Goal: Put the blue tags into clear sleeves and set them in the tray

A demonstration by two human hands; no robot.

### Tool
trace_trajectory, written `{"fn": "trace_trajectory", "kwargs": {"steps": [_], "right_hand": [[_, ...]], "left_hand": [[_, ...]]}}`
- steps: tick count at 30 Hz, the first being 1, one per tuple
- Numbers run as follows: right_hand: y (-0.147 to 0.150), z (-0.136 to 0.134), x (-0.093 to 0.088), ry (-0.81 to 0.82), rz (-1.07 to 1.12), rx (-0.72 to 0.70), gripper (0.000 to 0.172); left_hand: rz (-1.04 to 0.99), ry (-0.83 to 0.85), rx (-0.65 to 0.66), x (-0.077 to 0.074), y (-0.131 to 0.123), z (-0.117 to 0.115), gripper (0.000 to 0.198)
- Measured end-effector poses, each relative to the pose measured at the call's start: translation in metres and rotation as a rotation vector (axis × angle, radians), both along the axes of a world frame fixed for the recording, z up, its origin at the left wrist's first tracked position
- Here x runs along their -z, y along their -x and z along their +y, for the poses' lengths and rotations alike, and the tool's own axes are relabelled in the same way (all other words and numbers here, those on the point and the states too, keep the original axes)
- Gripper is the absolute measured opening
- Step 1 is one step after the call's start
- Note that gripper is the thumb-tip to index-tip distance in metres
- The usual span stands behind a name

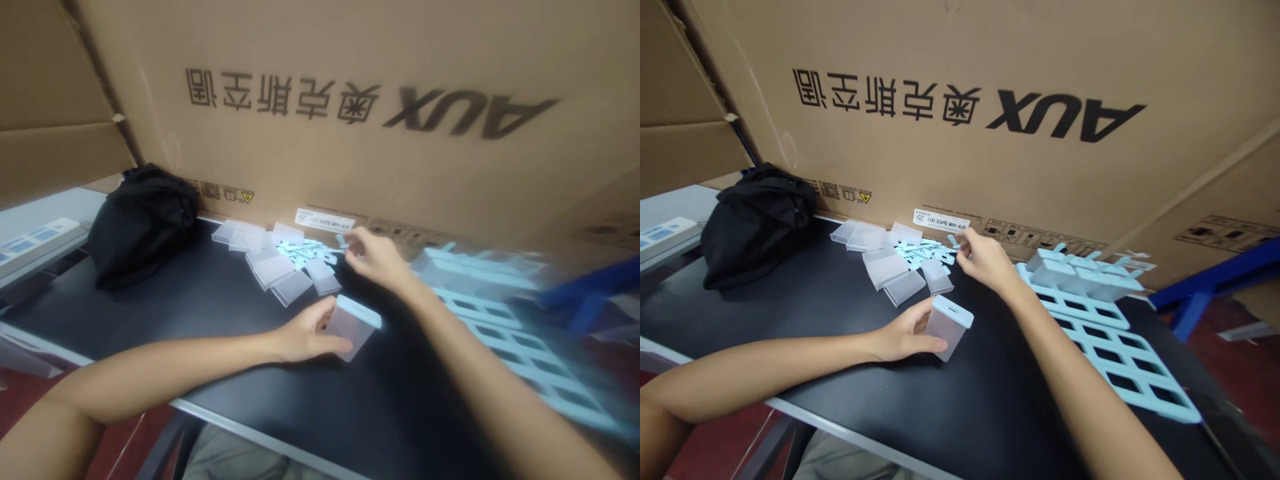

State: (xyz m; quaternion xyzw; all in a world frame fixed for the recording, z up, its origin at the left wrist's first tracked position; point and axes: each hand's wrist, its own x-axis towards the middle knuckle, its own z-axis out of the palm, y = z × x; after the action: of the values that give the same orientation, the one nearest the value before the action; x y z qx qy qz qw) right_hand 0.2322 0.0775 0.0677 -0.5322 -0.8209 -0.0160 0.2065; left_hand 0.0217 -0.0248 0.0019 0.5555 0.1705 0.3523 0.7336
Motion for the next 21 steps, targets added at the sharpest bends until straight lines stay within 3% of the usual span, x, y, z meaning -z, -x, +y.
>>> {"fn": "trace_trajectory", "kwargs": {"steps": [3,7,11,17,21], "right_hand": [[-0.006,-0.034,-0.018,-0.018,0.484,-0.106,0.037],[-0.006,-0.085,-0.040,0.096,0.750,-0.228,0.041],[-0.001,-0.112,-0.041,0.099,0.717,-0.270,0.031],[0.001,-0.117,-0.032,0.033,0.477,-0.296,0.025],[0.000,-0.122,-0.037,0.109,0.292,-0.346,0.019]], "left_hand": [[0.060,-0.020,-0.061,0.003,-0.001,0.001,0.058],[0.132,-0.059,-0.120,0.004,-0.002,0.002,0.059],[0.121,-0.097,-0.120,0.004,-0.003,0.002,0.057],[0.130,-0.169,-0.154,0.012,-0.004,0.003,0.044],[0.144,-0.208,-0.152,0.011,-0.004,0.002,0.040]]}}
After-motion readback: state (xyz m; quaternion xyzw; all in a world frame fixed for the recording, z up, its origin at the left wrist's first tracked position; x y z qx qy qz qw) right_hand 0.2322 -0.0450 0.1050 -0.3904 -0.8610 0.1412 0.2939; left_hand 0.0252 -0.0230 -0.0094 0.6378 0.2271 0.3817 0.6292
